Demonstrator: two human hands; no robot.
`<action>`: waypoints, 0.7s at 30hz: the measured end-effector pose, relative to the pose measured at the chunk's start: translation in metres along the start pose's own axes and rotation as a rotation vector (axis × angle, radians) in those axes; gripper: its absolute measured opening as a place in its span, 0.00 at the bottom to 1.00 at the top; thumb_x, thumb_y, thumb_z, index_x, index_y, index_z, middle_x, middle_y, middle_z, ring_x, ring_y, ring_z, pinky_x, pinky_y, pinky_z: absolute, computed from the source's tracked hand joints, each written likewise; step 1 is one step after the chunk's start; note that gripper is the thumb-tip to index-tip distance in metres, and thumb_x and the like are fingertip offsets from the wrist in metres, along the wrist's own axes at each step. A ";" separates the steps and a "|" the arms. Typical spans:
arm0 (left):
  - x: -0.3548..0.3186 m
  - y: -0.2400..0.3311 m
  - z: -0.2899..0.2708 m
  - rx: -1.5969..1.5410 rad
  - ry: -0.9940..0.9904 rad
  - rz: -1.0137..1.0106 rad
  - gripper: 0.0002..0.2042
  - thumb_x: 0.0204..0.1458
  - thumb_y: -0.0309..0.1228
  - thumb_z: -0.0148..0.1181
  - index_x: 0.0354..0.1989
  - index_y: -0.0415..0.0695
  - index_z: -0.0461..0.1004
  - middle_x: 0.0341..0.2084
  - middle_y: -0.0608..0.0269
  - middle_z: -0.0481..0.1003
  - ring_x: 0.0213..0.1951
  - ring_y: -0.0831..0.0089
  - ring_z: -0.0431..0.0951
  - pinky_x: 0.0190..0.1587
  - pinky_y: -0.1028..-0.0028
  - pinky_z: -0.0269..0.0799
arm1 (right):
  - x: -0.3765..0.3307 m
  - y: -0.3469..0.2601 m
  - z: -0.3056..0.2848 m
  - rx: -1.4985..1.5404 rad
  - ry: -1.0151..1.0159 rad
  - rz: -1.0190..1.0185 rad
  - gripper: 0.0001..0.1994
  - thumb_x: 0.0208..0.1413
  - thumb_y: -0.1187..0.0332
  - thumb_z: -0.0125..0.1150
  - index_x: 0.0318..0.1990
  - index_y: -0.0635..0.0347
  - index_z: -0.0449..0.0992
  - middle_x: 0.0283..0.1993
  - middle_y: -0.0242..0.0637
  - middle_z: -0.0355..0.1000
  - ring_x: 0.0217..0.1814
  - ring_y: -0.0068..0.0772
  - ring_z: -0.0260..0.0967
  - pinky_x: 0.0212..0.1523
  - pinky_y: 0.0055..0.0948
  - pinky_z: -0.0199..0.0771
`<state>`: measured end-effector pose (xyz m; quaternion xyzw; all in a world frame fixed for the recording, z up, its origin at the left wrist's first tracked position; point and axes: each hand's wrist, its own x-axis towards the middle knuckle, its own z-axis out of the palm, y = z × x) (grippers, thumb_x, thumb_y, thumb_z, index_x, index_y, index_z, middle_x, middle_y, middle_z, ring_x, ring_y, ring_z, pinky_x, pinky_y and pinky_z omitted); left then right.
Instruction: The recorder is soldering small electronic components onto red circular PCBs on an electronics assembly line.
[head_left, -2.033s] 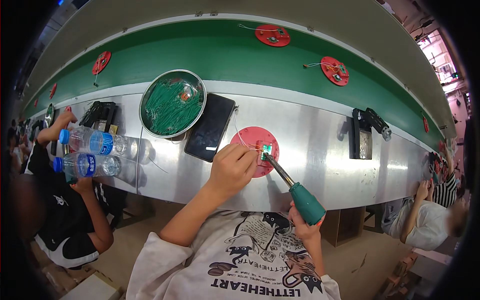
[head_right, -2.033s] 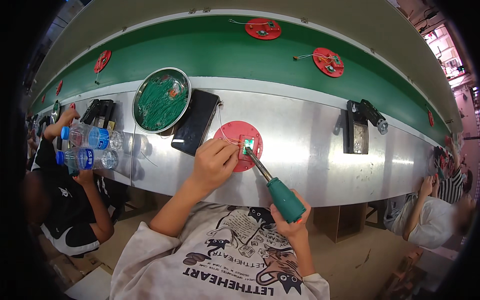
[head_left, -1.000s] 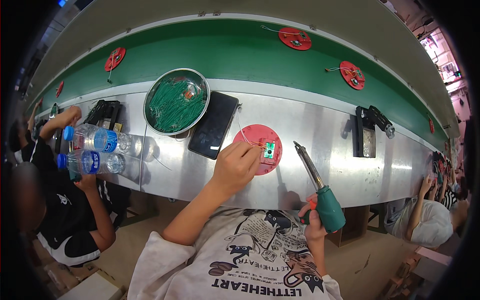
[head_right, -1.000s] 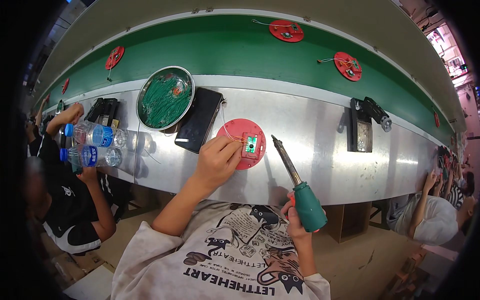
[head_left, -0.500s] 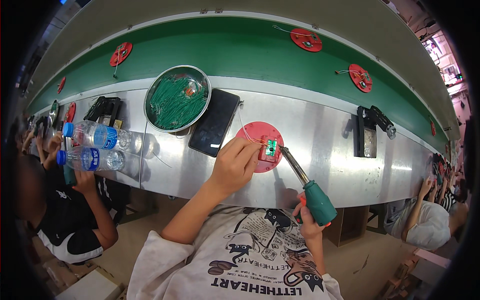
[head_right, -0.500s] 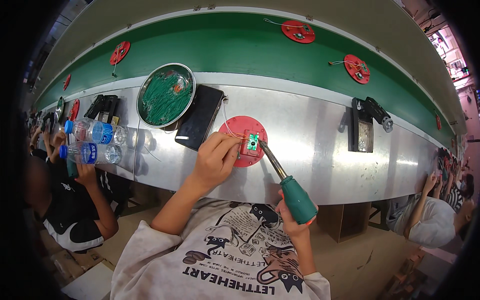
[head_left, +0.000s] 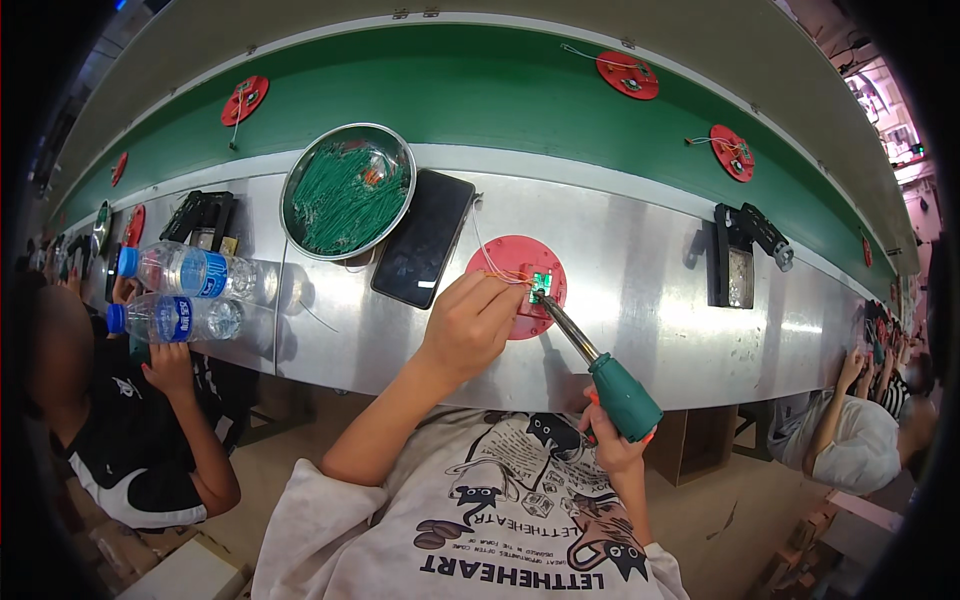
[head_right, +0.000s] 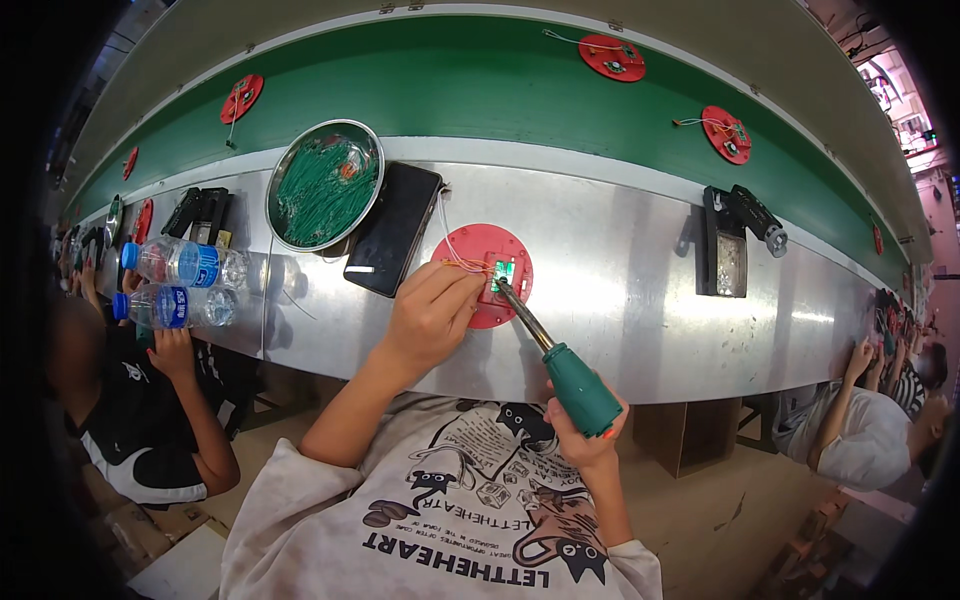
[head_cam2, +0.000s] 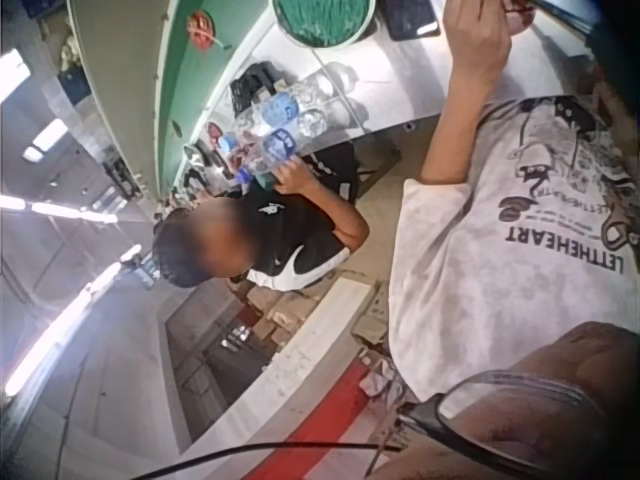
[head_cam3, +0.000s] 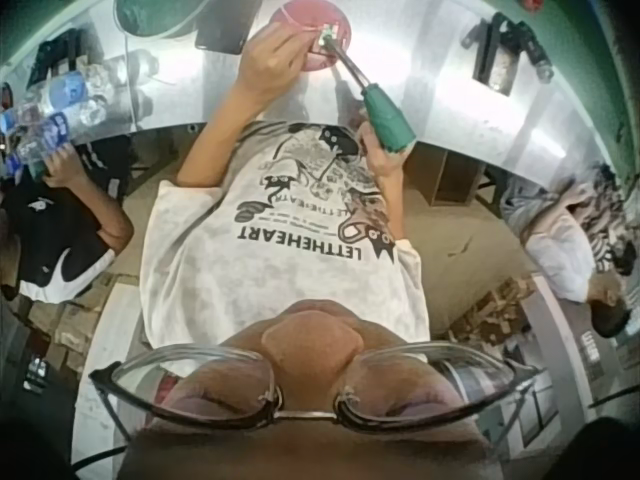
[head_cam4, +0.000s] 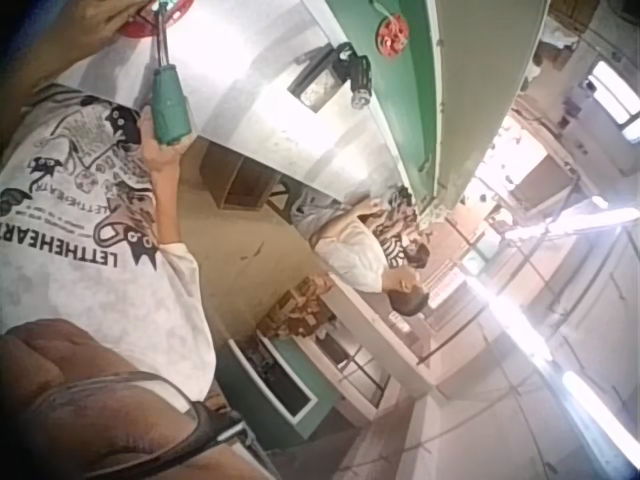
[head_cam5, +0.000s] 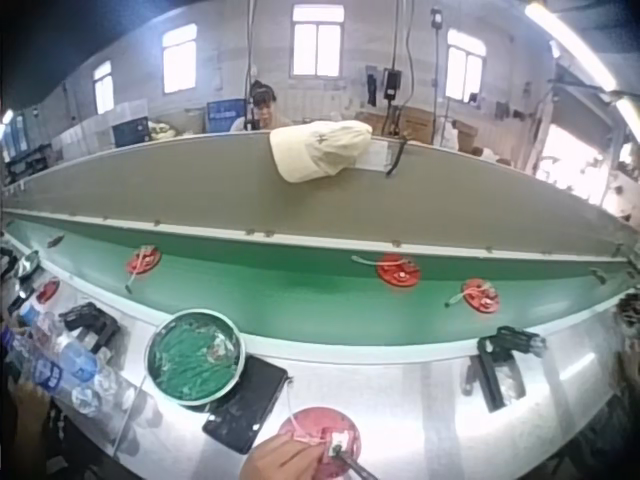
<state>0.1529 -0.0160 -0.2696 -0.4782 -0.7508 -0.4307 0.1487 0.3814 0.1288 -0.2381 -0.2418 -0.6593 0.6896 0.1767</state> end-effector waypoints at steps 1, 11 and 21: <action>-0.002 -0.004 -0.003 -0.009 0.022 -0.009 0.11 0.45 0.18 0.63 0.39 0.34 0.80 0.31 0.57 0.76 0.31 0.61 0.76 0.34 0.65 0.75 | 0.000 0.002 0.004 -0.008 0.003 0.022 0.14 0.56 0.81 0.63 0.49 0.77 0.77 0.40 0.44 0.80 0.26 0.24 0.75 0.28 0.24 0.78; -0.002 -0.008 -0.004 -0.023 0.030 -0.022 0.11 0.45 0.19 0.63 0.39 0.35 0.80 0.31 0.57 0.77 0.32 0.61 0.77 0.35 0.65 0.76 | 0.004 0.004 0.006 -0.004 0.008 -0.006 0.14 0.55 0.81 0.62 0.49 0.78 0.78 0.35 0.42 0.80 0.24 0.24 0.75 0.26 0.25 0.76; -0.001 -0.011 -0.008 -0.044 0.006 -0.055 0.09 0.46 0.19 0.64 0.38 0.38 0.81 0.31 0.59 0.79 0.31 0.62 0.79 0.33 0.65 0.76 | 0.009 0.000 0.000 0.028 -0.034 0.000 0.15 0.60 0.77 0.60 0.53 0.74 0.74 0.39 0.45 0.76 0.25 0.30 0.73 0.25 0.27 0.74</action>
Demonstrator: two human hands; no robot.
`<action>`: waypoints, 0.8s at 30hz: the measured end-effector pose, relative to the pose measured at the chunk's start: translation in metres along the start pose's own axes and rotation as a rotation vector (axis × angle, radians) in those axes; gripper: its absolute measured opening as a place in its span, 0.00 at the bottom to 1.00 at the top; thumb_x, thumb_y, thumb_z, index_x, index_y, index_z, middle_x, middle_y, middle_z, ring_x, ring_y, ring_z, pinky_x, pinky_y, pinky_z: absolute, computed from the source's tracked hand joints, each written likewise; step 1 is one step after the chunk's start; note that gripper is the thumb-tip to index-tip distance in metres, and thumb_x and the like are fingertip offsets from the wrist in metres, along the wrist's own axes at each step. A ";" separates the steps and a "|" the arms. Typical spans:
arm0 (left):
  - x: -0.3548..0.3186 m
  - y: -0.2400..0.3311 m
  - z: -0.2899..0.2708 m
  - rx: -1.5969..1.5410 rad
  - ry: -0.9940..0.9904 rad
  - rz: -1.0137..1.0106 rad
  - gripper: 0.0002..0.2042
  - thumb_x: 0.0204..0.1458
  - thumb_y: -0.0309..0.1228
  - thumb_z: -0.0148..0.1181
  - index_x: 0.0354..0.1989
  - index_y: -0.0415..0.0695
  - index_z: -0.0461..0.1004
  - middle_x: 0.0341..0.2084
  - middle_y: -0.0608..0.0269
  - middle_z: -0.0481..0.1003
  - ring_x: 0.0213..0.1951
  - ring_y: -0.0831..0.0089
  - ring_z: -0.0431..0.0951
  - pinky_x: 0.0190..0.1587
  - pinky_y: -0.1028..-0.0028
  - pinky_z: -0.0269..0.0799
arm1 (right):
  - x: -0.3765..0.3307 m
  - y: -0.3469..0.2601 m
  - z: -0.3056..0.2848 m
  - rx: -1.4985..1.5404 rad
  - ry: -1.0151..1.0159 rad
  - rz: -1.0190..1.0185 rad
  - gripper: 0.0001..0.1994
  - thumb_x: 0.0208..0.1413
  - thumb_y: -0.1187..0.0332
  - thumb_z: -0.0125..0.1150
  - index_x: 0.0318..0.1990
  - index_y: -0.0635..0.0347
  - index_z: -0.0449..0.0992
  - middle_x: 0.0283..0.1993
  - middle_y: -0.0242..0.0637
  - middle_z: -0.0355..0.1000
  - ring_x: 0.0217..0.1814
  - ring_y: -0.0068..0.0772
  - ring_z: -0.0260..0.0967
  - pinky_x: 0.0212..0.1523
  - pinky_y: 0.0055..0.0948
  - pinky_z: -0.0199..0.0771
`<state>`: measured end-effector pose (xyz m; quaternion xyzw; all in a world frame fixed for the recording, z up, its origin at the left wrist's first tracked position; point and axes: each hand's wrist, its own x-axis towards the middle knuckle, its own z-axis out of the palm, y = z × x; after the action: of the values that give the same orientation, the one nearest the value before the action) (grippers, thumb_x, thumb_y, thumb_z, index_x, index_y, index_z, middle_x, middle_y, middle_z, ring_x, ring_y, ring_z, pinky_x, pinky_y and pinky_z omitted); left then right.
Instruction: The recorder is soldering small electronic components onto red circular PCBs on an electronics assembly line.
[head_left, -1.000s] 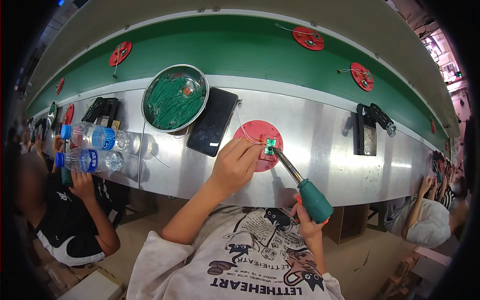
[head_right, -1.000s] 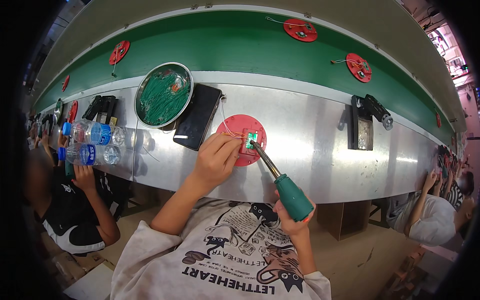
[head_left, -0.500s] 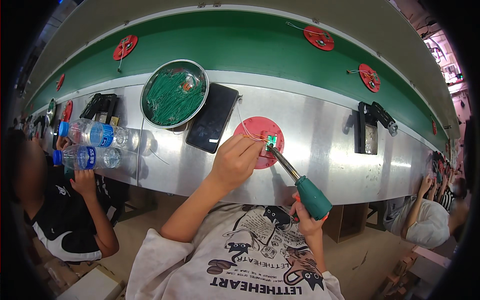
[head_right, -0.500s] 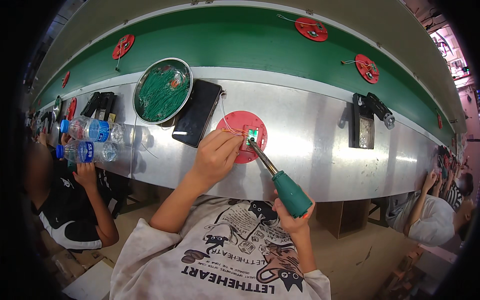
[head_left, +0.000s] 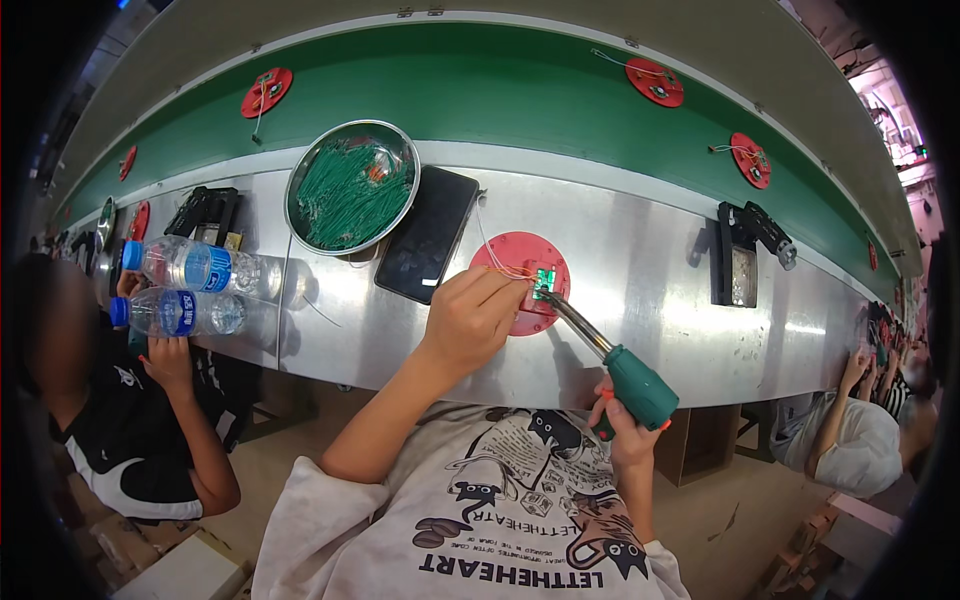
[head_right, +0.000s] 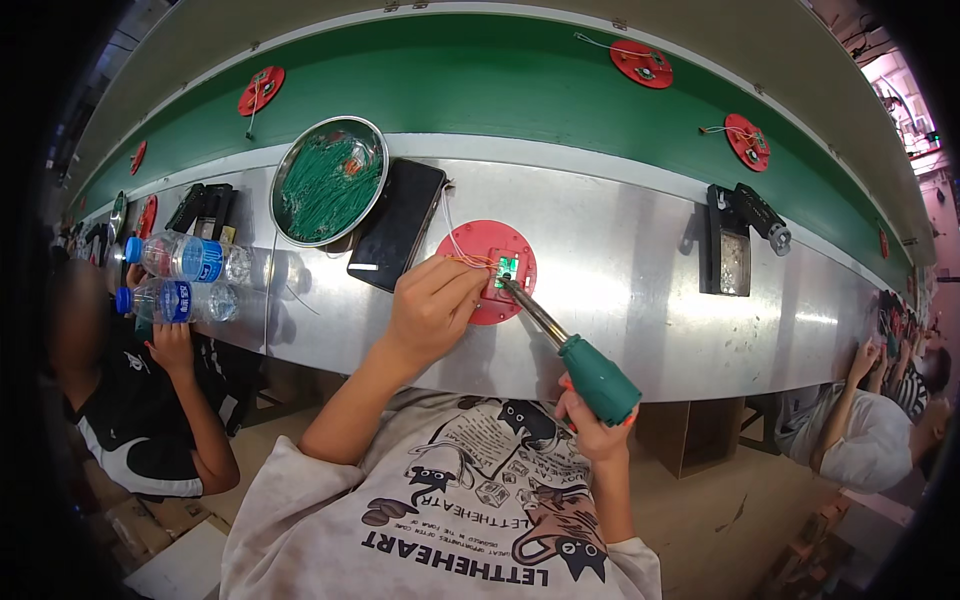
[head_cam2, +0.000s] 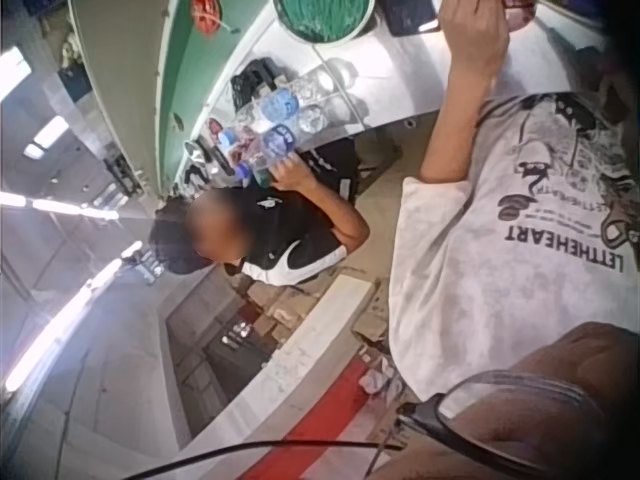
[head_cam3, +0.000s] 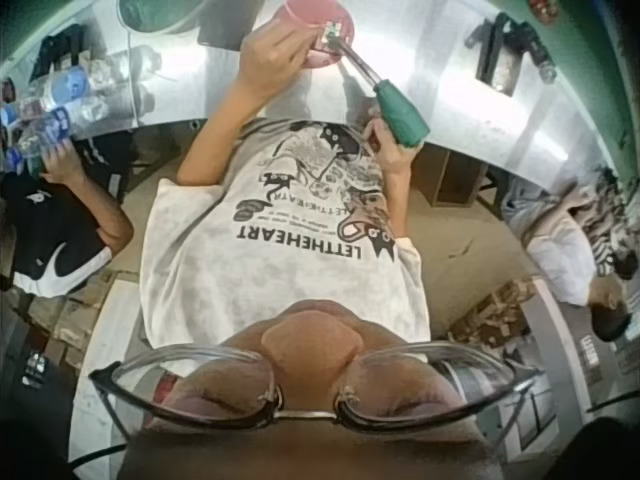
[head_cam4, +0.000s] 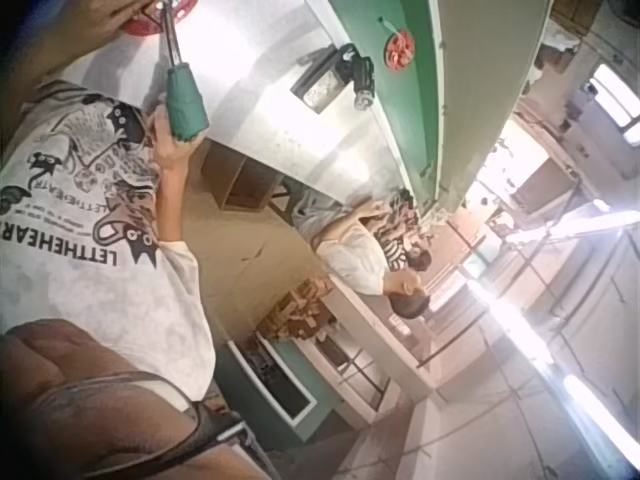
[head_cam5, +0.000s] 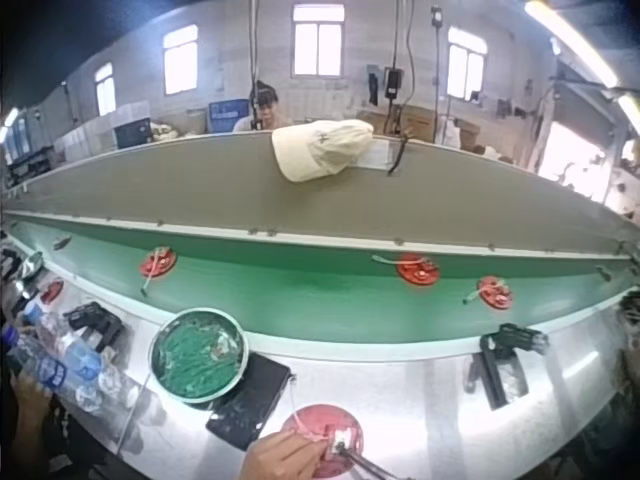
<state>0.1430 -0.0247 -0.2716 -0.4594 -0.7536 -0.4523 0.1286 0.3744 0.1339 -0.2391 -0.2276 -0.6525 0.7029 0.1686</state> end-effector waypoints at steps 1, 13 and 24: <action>-0.001 -0.003 -0.002 -0.007 0.016 -0.018 0.09 0.46 0.19 0.64 0.38 0.38 0.81 0.31 0.59 0.79 0.31 0.62 0.79 0.33 0.65 0.76 | 0.000 0.000 0.000 -0.030 -0.016 -0.009 0.20 0.61 0.72 0.60 0.58 0.73 0.72 0.43 0.48 0.75 0.26 0.33 0.73 0.25 0.29 0.75; -0.001 -0.004 0.000 0.004 0.020 -0.028 0.06 0.48 0.20 0.65 0.35 0.40 0.82 0.29 0.60 0.79 0.29 0.63 0.79 0.30 0.66 0.76 | 0.011 0.008 -0.029 -0.004 0.164 -0.217 0.20 0.61 0.70 0.56 0.58 0.75 0.70 0.46 0.50 0.74 0.22 0.32 0.73 0.21 0.29 0.74; 0.066 0.020 -0.023 0.187 -0.507 -0.080 0.30 0.39 0.34 0.76 0.56 0.49 0.77 0.54 0.58 0.75 0.59 0.52 0.69 0.62 0.52 0.58 | 0.037 0.010 -0.092 0.176 0.477 -0.292 0.17 0.65 0.65 0.55 0.53 0.72 0.68 0.45 0.48 0.69 0.20 0.28 0.69 0.18 0.29 0.72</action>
<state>0.1178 -0.0017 -0.2075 -0.5138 -0.8178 -0.2560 -0.0405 0.3937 0.2296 -0.2567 -0.2745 -0.5568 0.6518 0.4357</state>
